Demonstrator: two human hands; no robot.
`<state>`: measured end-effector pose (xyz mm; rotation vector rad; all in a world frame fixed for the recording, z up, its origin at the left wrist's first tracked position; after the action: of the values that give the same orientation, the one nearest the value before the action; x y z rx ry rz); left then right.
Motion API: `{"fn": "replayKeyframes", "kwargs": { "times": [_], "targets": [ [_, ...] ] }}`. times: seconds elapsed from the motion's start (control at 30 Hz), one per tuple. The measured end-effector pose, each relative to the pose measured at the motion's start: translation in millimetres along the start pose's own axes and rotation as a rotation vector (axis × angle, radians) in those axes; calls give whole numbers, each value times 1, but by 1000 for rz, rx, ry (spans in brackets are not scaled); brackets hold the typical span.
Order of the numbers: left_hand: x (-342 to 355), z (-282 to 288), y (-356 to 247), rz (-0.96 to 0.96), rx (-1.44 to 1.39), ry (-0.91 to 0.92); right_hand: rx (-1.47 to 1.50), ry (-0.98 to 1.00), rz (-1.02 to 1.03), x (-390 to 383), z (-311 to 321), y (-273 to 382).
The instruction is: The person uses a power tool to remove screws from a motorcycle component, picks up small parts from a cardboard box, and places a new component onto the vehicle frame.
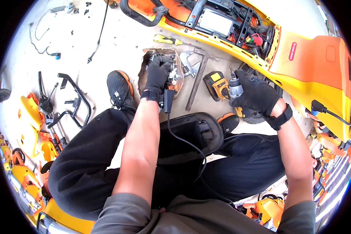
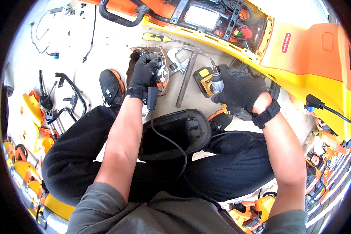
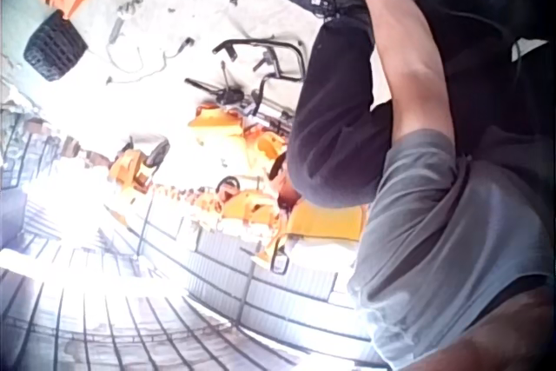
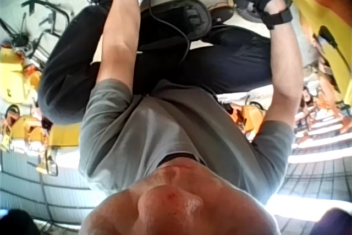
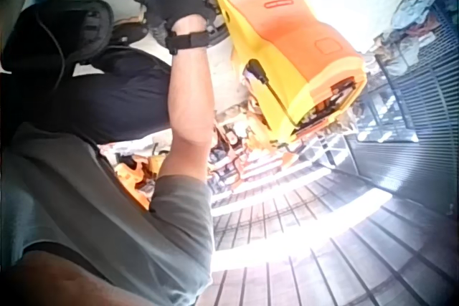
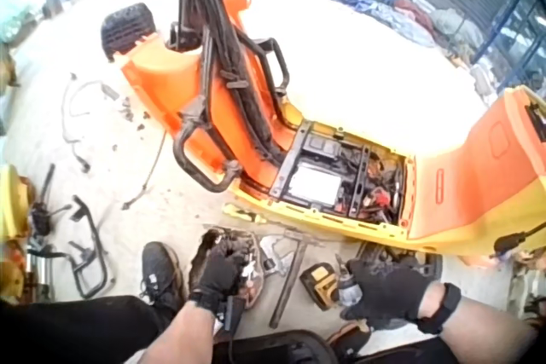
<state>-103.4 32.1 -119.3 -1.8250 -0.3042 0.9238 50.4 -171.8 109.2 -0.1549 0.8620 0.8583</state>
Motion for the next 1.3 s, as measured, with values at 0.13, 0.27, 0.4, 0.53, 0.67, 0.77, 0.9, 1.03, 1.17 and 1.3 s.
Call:
{"fn": "replayKeyframes", "kwargs": {
  "times": [0.13, 0.27, 0.4, 0.53, 0.67, 0.77, 0.9, 1.03, 1.17, 1.3],
  "targets": [
    [-1, -5, -11, 70, -294, 145, 10, 36, -13, -7, 12, 16],
    [0, -18, -21, 140, -514, 247, -15, 0, 37, -2, 3, 3],
    [-4, -20, -28, 159, -563, 303, -6, 63, -34, -2, 4, 6],
    [-6, -19, -31, 147, -526, 311, -4, 35, 9, 0, 2, 4],
    [-7, -17, -27, 179, -543, 315, -12, -3, 5, -4, 4, 6],
    [-9, -14, -26, 181, -588, 331, -24, 18, -21, -5, 8, 12],
    [-11, -16, -25, 198, -630, 362, -49, -65, 65, 0, 3, 5],
    [-9, -9, -18, 195, -564, 318, -35, 8, 12, -4, 7, 11],
    [-4, -3, -7, 231, -477, 267, -18, 74, -58, -4, 5, 5],
    [-7, 7, 0, 249, -296, 170, -50, 84, -76, -3, 4, 4]
  ]
}}
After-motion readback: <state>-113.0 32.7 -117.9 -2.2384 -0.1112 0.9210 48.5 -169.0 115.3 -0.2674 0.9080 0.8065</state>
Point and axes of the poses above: each hand's wrist, its own x-axis towards the middle knuckle, its own z-axis out of the back of the hand, y = z × x, the point moved 8 cm from there along x, towards the middle knuckle, and after that the axes turned 2 degrees about x, right-handed, at the moved point
